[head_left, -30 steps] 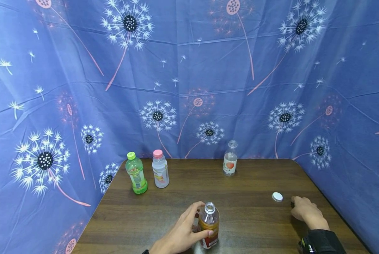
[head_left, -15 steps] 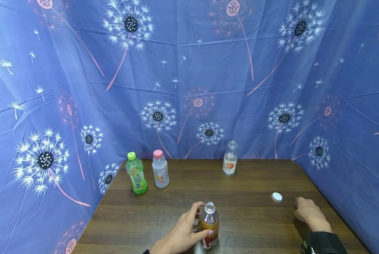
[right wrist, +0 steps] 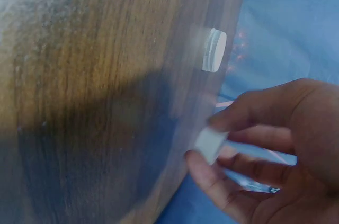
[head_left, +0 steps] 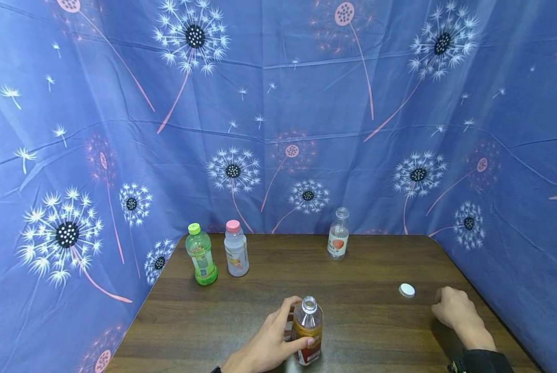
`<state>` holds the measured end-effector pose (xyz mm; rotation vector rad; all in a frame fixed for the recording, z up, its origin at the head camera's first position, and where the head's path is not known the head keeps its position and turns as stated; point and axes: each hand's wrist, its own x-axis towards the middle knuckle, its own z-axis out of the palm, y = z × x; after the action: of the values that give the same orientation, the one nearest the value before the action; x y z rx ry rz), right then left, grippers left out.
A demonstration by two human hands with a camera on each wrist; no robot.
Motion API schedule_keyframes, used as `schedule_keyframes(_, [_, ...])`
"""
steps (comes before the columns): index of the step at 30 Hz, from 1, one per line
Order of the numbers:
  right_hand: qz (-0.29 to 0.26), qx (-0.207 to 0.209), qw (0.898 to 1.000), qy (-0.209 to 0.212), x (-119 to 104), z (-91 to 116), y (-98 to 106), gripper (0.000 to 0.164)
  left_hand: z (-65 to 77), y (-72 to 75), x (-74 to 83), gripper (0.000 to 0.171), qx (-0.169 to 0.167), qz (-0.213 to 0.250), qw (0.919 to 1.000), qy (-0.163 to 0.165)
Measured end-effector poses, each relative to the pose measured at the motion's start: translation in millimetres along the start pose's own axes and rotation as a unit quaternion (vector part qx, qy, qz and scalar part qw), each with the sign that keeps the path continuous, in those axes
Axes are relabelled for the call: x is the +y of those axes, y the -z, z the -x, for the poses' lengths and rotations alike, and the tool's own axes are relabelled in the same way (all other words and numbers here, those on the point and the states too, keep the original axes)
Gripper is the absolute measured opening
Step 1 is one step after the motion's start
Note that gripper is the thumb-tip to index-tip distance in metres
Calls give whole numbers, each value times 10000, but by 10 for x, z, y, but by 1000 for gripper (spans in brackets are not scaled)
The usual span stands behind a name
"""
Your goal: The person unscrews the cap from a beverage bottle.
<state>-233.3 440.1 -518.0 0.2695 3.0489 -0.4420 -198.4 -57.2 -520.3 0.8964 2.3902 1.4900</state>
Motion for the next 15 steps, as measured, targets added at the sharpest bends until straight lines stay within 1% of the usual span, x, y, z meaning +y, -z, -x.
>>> schedule_keyframes(4, [-114,291,9995,97,-94,43,56,31,-1,-6,2,68,1,-30,10000,7])
schedule_keyframes(8, [-159,672,9970,351,-254,113,145,32,0,-10,2,68,-6,-43,10000,26])
schedule_keyframes(12, [-230,1145,9910,649,-476,210,238,34,1,-12,6,67,-15,-20,10000,17])
schedule_keyframes(15, [-263,1578,9825,950,-644,281,296,30,0,-11,11,67,0,-5,10000,9])
